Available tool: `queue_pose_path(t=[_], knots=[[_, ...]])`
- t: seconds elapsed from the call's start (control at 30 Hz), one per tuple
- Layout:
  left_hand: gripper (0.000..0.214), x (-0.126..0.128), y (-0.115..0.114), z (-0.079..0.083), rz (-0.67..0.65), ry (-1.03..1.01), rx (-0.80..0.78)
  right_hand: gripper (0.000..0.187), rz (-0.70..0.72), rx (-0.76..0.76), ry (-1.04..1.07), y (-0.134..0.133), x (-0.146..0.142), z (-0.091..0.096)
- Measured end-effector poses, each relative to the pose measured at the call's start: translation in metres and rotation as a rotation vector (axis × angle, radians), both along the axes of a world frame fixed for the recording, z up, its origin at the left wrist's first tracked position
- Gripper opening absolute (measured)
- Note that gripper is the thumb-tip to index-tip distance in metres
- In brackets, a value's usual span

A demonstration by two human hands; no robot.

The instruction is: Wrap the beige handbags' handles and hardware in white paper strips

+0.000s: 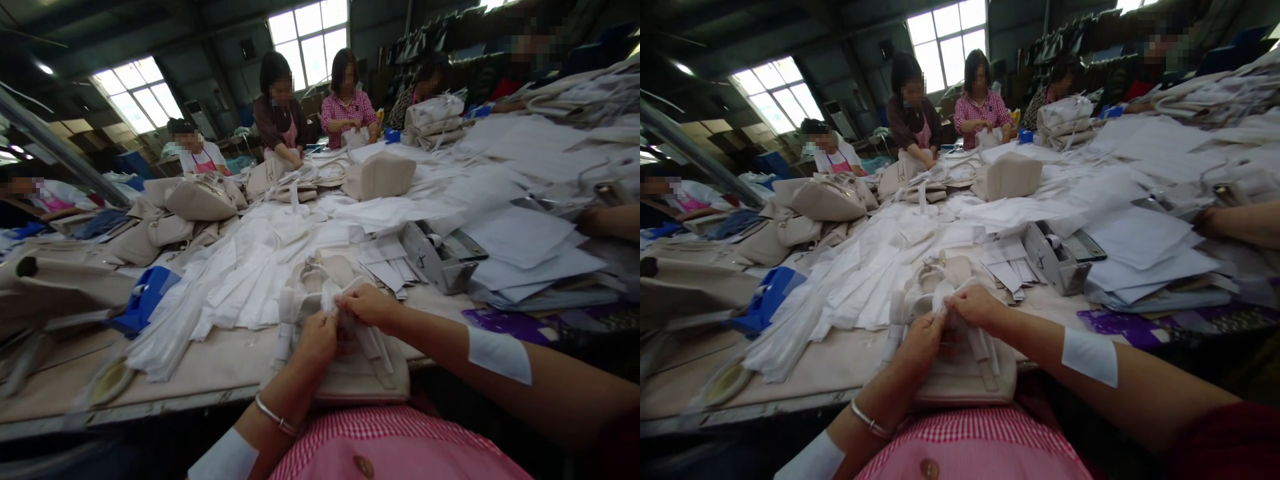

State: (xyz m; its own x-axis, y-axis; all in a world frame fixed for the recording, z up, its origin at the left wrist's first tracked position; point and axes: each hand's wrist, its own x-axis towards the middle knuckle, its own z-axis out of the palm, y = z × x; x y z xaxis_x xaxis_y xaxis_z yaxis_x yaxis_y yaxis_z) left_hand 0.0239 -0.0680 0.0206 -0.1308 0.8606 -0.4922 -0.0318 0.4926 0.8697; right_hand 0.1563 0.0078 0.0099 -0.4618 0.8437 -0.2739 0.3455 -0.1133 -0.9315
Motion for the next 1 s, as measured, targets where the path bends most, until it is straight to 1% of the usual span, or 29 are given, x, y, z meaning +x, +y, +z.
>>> queue_pose_path(t=[0.07,0.1,0.13,0.17,0.27,0.37,0.47,0.53,0.6,0.67,0.73,0.83,0.9,1.0], knots=[[0.020,-0.004,0.002,-0.004,0.028,0.026,-0.001,0.037,-0.016,0.296,-0.126,0.002,0.020,-0.001],[0.020,-0.005,0.003,-0.007,0.033,0.037,-0.004,0.034,-0.053,0.388,-0.184,0.000,0.030,-0.002],[0.021,-0.007,0.004,-0.009,0.031,0.044,-0.007,0.031,-0.085,0.427,-0.230,-0.003,0.038,-0.004],[0.023,-0.008,0.005,-0.011,0.026,0.050,-0.007,0.030,-0.097,0.420,-0.268,-0.007,0.045,-0.007],[0.027,-0.008,0.008,-0.016,0.015,0.070,0.011,0.030,-0.050,0.310,-0.336,-0.025,0.050,-0.018],[0.029,-0.008,0.009,-0.017,0.001,0.130,0.041,0.026,-0.033,0.200,-0.336,-0.039,0.040,-0.025],[0.027,-0.011,0.007,-0.016,-0.021,0.189,0.057,0.018,0.004,-0.014,-0.233,-0.042,0.033,-0.027],[0.027,-0.013,0.005,-0.017,-0.008,0.203,0.061,0.017,0.015,-0.172,-0.131,-0.041,0.036,-0.025],[0.027,-0.014,0.003,-0.017,0.018,0.201,0.073,0.018,0.015,-0.273,-0.020,-0.043,0.042,-0.023],[0.027,-0.013,0.002,-0.018,0.024,0.211,0.082,0.022,0.022,-0.311,0.102,-0.048,0.049,-0.019],[0.026,-0.012,0.001,-0.018,0.001,0.232,0.077,0.026,0.038,-0.312,0.207,-0.055,0.053,-0.014],[0.023,-0.010,0.003,-0.017,-0.057,0.266,0.085,0.030,0.058,-0.303,0.287,-0.064,0.049,-0.008],[0.023,-0.013,0.006,-0.015,-0.088,0.288,0.111,0.031,0.002,-0.272,0.316,-0.065,0.041,-0.005],[0.025,-0.023,0.013,-0.005,-0.130,0.335,0.151,0.035,-0.181,-0.249,0.454,-0.059,0.022,0.000]])
